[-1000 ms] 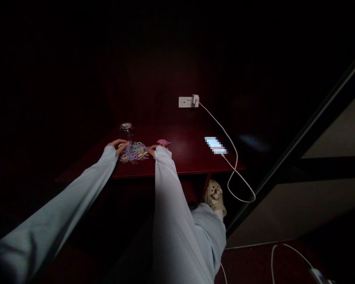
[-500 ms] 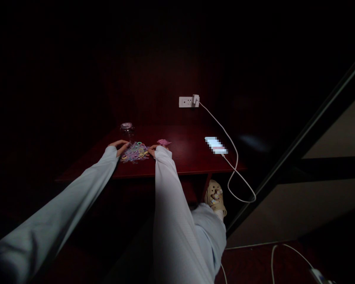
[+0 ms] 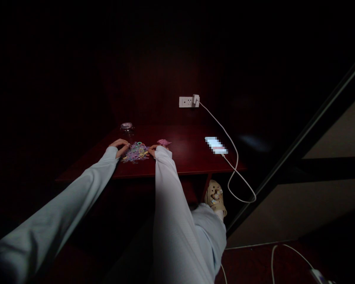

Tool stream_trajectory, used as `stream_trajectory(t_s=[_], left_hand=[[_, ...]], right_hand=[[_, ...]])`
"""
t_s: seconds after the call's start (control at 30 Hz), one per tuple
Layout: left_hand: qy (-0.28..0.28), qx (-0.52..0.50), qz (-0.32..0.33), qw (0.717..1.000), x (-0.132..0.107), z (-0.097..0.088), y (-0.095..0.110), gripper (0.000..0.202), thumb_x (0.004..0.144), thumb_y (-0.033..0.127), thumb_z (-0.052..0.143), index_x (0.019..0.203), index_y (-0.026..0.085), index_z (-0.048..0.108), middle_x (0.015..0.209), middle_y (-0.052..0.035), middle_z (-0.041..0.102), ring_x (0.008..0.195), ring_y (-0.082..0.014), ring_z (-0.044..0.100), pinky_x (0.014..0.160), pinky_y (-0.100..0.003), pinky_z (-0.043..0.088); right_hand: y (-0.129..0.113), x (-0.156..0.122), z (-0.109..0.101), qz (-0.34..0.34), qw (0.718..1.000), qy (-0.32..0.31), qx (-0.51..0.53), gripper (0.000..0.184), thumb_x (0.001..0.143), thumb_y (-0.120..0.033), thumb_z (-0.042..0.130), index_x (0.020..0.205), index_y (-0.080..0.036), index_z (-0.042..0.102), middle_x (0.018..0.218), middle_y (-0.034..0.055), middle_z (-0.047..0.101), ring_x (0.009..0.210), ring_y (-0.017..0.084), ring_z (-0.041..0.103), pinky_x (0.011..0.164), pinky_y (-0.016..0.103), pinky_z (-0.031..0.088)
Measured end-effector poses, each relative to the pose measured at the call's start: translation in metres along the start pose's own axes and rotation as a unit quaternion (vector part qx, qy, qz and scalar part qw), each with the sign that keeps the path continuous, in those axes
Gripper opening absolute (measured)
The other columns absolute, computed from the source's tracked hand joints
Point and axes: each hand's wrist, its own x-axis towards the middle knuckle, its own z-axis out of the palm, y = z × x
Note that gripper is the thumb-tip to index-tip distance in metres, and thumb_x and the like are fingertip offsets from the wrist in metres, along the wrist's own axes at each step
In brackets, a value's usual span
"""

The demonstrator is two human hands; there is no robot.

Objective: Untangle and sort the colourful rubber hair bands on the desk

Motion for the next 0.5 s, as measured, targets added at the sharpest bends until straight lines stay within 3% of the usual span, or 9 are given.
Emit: stream_trajectory(t_s=[0.13,0.33,0.5], left_hand=[[-0.015,-0.006,0.018,1.000,-0.0007,-0.0005,0.0009,0.029,0.088,0.051,0.066,0.080,0.024,0.074,0.098,-0.0080,0.076,0.091,-0.0237,0.069,0.088,-0.035,0.057],[-0.066,0.105,0.032,0.992,-0.0012,-0.0006,0.0008,0.025,0.082,0.049,0.073,0.092,0.028,0.079,0.104,-0.0042,0.079,0.095,-0.0255,0.068,0.094,-0.038,0.052],[-0.061,0.135,0.052,0.988,-0.0037,0.0048,-0.0081,0.024,0.086,0.051,0.071,0.096,0.033,0.082,0.111,-0.0035,0.082,0.099,-0.0291,0.068,0.088,-0.039,0.047]], right_hand=[[-0.0025,-0.0033,-0.0025,0.004,1.000,-0.009,0.012,0.031,0.100,-0.046,0.062,0.119,-0.034,0.083,0.119,-0.0049,0.081,0.121,0.019,0.069,0.116,0.030,0.049],[-0.0039,-0.0026,-0.0012,0.003,1.000,-0.005,0.012,0.028,0.100,-0.043,0.062,0.116,-0.035,0.084,0.116,-0.0054,0.081,0.117,0.018,0.071,0.114,0.029,0.050],[-0.0027,-0.0021,0.0013,0.016,1.000,0.009,-0.005,0.024,0.099,-0.045,0.065,0.111,-0.039,0.085,0.113,-0.0077,0.083,0.116,0.018,0.073,0.112,0.028,0.052]])
